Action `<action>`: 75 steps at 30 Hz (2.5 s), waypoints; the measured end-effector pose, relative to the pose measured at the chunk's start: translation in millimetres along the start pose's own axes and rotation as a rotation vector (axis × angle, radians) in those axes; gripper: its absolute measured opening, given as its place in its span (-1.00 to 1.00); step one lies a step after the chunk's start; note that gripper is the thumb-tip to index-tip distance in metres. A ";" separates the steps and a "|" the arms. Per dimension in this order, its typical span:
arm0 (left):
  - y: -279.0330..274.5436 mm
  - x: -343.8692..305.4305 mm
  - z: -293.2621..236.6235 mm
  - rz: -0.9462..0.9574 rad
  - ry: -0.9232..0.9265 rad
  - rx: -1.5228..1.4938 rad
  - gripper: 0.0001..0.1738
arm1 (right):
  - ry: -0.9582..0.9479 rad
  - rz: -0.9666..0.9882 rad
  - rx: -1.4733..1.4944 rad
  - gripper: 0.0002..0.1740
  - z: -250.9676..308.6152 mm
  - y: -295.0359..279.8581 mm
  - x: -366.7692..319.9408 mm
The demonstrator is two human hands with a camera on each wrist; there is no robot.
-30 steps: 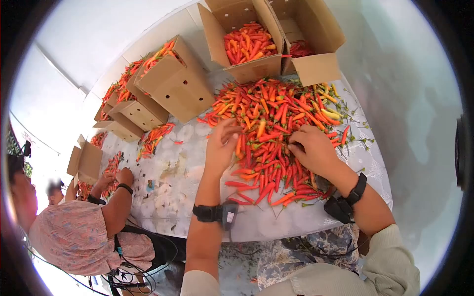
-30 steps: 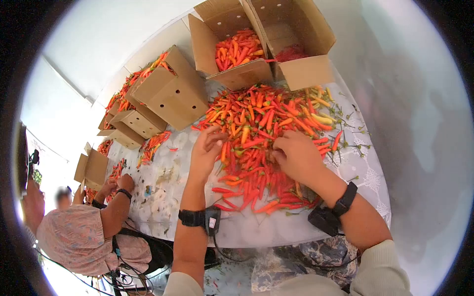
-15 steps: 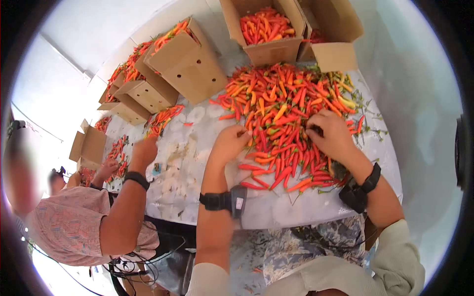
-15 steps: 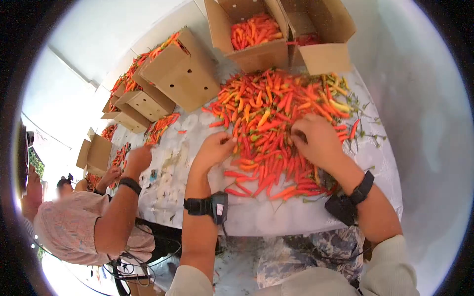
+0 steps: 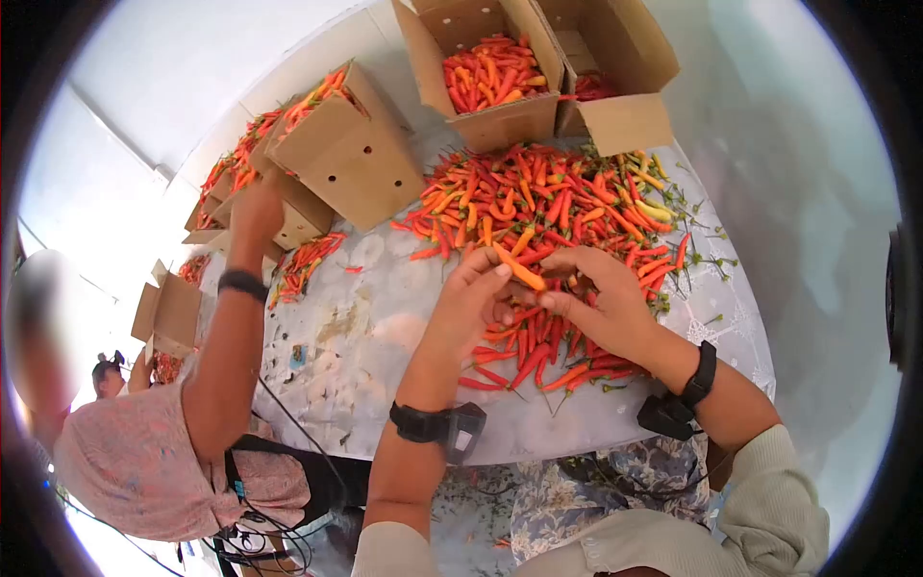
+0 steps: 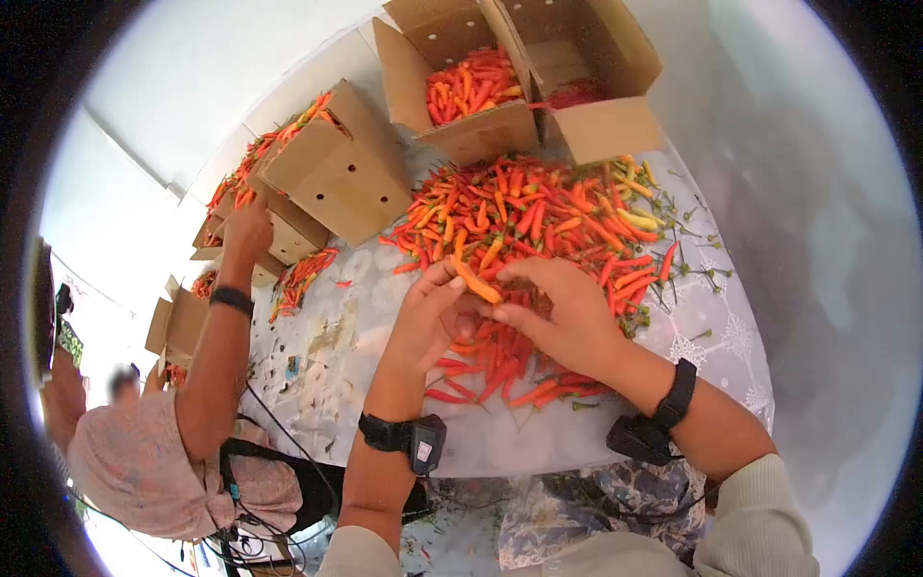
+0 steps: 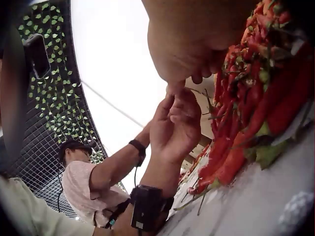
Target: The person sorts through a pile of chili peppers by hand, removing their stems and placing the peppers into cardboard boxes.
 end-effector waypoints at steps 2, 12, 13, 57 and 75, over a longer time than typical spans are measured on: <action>3.3 4.0 7.0 0.013 0.009 -0.005 -0.84 | 0.109 0.067 0.154 -0.75 -14.8 8.4 -4.4; -4.9 -5.3 -21.5 -0.119 0.303 0.270 -0.77 | 0.069 0.021 0.125 -0.83 -16.9 4.2 -4.4; 0.5 -3.8 -25.1 -0.065 0.343 0.383 -0.75 | 0.109 0.031 0.133 -0.84 -19.1 5.1 -3.9; -6.3 -3.2 -1.2 -0.050 0.053 0.067 -0.87 | -0.282 -0.064 -0.518 -0.77 3.3 -8.0 16.9; 11.7 -2.3 -4.7 -0.089 0.224 0.275 -0.69 | 0.312 0.004 0.517 -0.86 -51.1 10.6 -1.9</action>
Point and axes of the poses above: each hand's wrist, its own x-axis towards the middle knuckle, its own y-axis out of the palm, z = x × y, the point moved 10 cm from there along x, towards the middle knuckle, and after that the axes turned 3 degrees about -y, right-handed, at the moved point
